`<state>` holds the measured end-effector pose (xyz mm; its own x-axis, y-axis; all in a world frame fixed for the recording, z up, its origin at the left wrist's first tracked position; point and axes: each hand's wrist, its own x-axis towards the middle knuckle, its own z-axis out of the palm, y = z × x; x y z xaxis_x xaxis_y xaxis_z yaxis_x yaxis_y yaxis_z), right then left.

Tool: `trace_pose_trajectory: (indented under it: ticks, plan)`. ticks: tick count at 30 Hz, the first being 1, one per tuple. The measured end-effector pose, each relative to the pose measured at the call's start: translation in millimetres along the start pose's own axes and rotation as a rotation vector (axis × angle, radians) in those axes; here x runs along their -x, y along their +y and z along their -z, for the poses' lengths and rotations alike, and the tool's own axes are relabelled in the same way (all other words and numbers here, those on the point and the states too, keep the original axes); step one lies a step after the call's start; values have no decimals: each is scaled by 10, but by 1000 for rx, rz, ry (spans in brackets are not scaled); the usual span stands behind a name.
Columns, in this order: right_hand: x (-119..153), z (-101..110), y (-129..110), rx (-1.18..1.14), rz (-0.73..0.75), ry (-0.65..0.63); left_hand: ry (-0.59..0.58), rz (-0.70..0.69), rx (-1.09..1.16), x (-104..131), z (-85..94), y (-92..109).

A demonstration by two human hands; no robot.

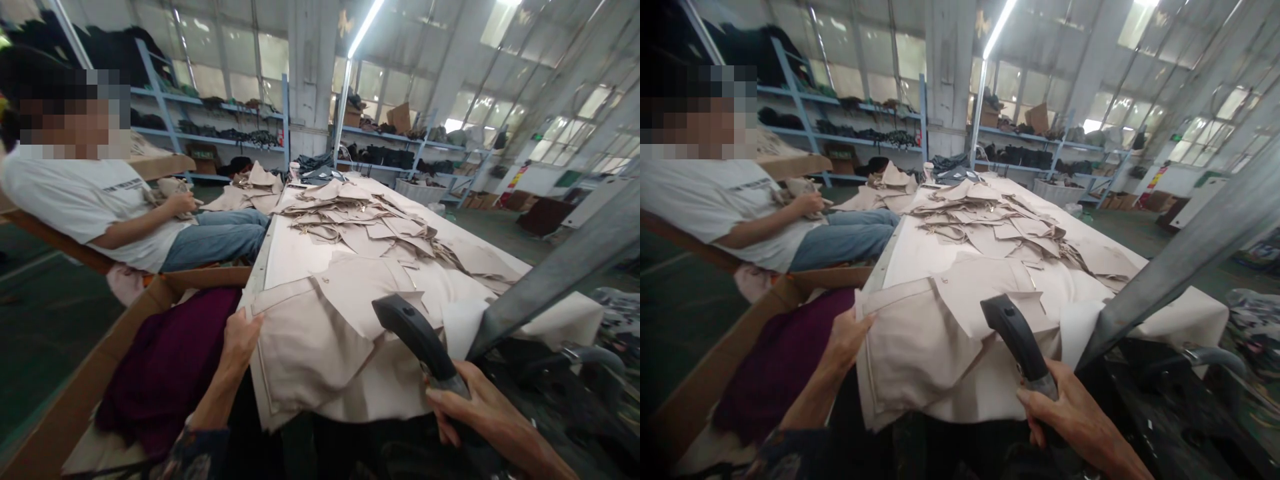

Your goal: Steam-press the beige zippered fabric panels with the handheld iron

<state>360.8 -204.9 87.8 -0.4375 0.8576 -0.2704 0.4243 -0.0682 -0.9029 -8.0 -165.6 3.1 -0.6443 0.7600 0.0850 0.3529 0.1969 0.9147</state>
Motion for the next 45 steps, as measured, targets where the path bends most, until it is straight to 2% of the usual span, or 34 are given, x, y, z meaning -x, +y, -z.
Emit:
trace_pose_trajectory:
  ticks: [3,5,6,7,10,12,15,18,23,30,33,36,39,41,45]
  plan:
    - [-78,-41,5,-10,-21,-17,148,-262,-380,-55,51,15]
    - [-130,-65,-11,-9,-26,-29,206,-433,-430,-93,13,172]
    - [-159,-72,-22,-13,-32,-37,203,-456,-425,-118,-33,268]
    - [-191,-76,-33,-21,-39,-40,162,-443,-405,-149,-96,363]
    - [-321,-68,-59,-32,-53,-62,-68,-353,-314,-292,-369,571]
    - [-435,-51,-69,-30,-55,-73,-161,-399,-304,-426,-587,608]
    - [-629,-21,-78,-50,-34,-78,-172,-488,-339,-626,-870,527]
    - [-827,-1,-108,-58,-15,-125,-201,-487,-342,-749,-1021,371]
    - [-1170,-25,-249,-69,9,-169,-215,-519,-300,-769,-1064,185]
    - [-1724,-189,-345,-9,-1,-261,-238,-579,-320,-766,-1064,131]
    - [-1862,-223,-363,-32,27,-264,-231,-614,-357,-773,-1077,107]
    - [-1841,-150,-408,-66,47,-209,-200,-611,-409,-765,-1101,83]
    - [-1630,28,-437,-64,60,-73,-190,-651,-456,-738,-1115,76]
    - [-1378,152,-427,-39,30,9,-197,-683,-494,-716,-1115,84]
    - [-706,254,-321,72,-85,-19,-210,-682,-577,-690,-1108,113]
